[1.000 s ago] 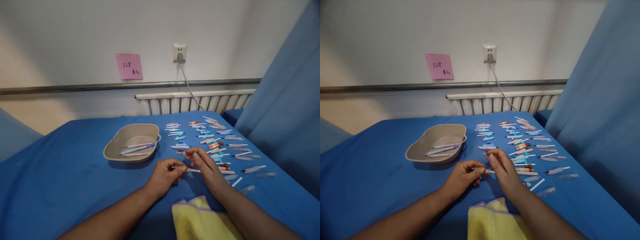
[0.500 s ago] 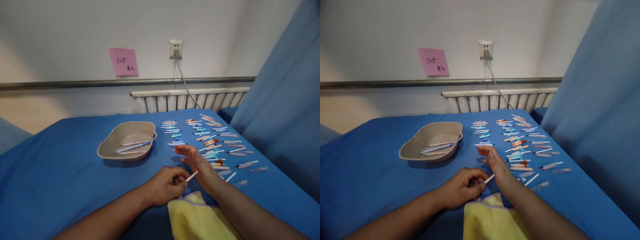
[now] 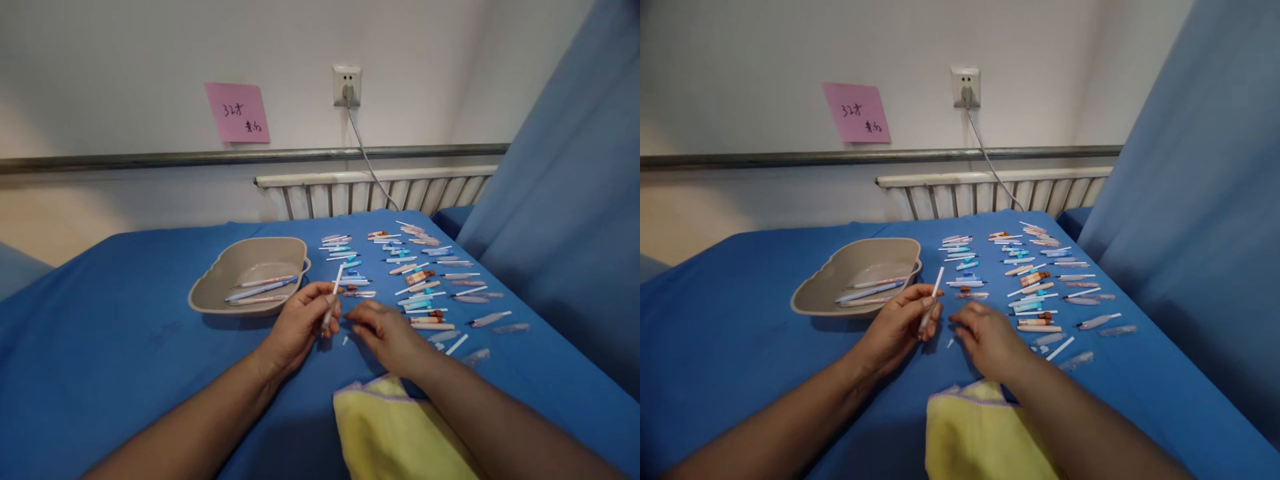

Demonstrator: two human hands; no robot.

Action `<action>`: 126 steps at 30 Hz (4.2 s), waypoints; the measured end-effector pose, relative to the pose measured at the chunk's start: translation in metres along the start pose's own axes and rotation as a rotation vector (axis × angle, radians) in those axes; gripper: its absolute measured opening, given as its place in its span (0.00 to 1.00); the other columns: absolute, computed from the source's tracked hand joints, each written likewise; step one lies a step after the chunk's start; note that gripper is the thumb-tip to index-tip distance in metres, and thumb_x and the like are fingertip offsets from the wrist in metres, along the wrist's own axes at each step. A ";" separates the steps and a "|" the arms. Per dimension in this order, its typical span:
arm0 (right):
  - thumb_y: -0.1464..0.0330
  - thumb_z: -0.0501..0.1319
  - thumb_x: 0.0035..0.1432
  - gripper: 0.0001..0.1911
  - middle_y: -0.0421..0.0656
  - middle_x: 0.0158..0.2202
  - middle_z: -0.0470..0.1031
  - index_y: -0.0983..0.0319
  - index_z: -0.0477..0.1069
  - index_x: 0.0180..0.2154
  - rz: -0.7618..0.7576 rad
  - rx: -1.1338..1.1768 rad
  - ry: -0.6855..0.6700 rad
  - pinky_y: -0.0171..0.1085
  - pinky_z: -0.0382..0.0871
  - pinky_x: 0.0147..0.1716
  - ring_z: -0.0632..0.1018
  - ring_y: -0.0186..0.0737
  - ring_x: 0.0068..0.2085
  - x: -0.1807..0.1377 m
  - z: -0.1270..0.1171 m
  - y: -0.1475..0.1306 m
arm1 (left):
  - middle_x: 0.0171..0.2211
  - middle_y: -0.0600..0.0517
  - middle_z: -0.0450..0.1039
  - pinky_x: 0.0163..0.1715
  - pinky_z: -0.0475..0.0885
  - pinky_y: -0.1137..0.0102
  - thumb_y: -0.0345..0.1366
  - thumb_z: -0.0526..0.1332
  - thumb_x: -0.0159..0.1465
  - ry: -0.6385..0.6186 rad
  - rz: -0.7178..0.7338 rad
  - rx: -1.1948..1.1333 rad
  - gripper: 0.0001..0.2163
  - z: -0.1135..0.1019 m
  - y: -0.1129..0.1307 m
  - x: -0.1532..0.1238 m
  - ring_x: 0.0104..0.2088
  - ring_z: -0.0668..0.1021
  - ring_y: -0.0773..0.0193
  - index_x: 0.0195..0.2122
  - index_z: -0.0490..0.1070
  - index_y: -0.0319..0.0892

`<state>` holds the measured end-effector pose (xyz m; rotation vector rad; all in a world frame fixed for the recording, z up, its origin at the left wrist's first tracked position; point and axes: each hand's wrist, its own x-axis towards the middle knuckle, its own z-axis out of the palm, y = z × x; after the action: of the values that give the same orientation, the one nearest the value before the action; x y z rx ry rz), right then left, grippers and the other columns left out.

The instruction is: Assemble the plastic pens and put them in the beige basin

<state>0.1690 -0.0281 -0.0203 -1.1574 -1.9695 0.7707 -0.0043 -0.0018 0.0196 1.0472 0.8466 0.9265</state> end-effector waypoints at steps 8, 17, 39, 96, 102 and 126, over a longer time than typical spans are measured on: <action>0.75 0.52 0.58 0.11 0.45 0.34 0.72 0.61 0.72 0.35 -0.150 -0.458 -0.237 0.36 0.64 0.37 0.72 0.40 0.37 -0.005 0.007 -0.011 | 0.22 0.55 0.70 0.16 0.63 0.77 0.37 0.62 0.55 0.043 -0.007 0.025 0.10 -0.004 -0.010 0.005 0.17 0.71 0.72 0.37 0.69 0.39; 0.75 0.52 0.56 0.09 0.47 0.34 0.71 0.62 0.69 0.37 -0.093 -0.637 -0.257 0.37 0.62 0.34 0.72 0.42 0.35 -0.008 0.007 -0.019 | 0.22 0.55 0.70 0.16 0.62 0.78 0.38 0.62 0.55 0.048 -0.004 0.068 0.12 -0.006 -0.013 0.006 0.16 0.70 0.72 0.39 0.69 0.38; 0.70 0.50 0.61 0.11 0.48 0.36 0.72 0.61 0.71 0.38 0.163 -0.680 -0.030 0.41 0.60 0.40 0.70 0.46 0.39 0.013 -0.006 0.010 | 0.20 0.57 0.68 0.12 0.59 0.79 0.37 0.62 0.54 0.157 0.016 0.138 0.11 -0.009 -0.027 0.013 0.14 0.68 0.73 0.37 0.70 0.38; 0.63 0.69 0.44 0.11 0.38 0.24 0.68 0.63 0.76 0.31 0.398 1.247 0.478 0.29 0.59 0.21 0.65 0.29 0.24 0.018 -0.030 0.017 | 0.15 0.60 0.62 0.14 0.57 0.78 0.39 0.61 0.54 -0.077 0.006 0.466 0.11 -0.003 -0.024 0.006 0.13 0.64 0.75 0.34 0.72 0.37; 0.59 0.69 0.44 0.14 0.39 0.23 0.69 0.63 0.76 0.31 0.368 1.106 0.421 0.30 0.57 0.22 0.64 0.29 0.23 0.017 -0.023 0.013 | 0.15 0.60 0.62 0.13 0.56 0.79 0.40 0.61 0.54 -0.084 -0.006 0.439 0.12 -0.003 -0.025 0.005 0.13 0.63 0.75 0.35 0.71 0.37; 0.58 0.68 0.44 0.15 0.38 0.23 0.70 0.62 0.74 0.30 0.331 0.983 0.318 0.32 0.59 0.25 0.68 0.31 0.24 0.015 -0.020 0.009 | 0.25 0.55 0.70 0.24 0.64 0.76 0.39 0.66 0.51 0.082 0.190 0.544 0.11 -0.002 -0.031 0.002 0.24 0.70 0.69 0.33 0.70 0.39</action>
<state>0.1843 -0.0085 -0.0119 -0.8917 -0.9081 1.4024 0.0015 -0.0057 -0.0105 1.5880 1.1158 0.9222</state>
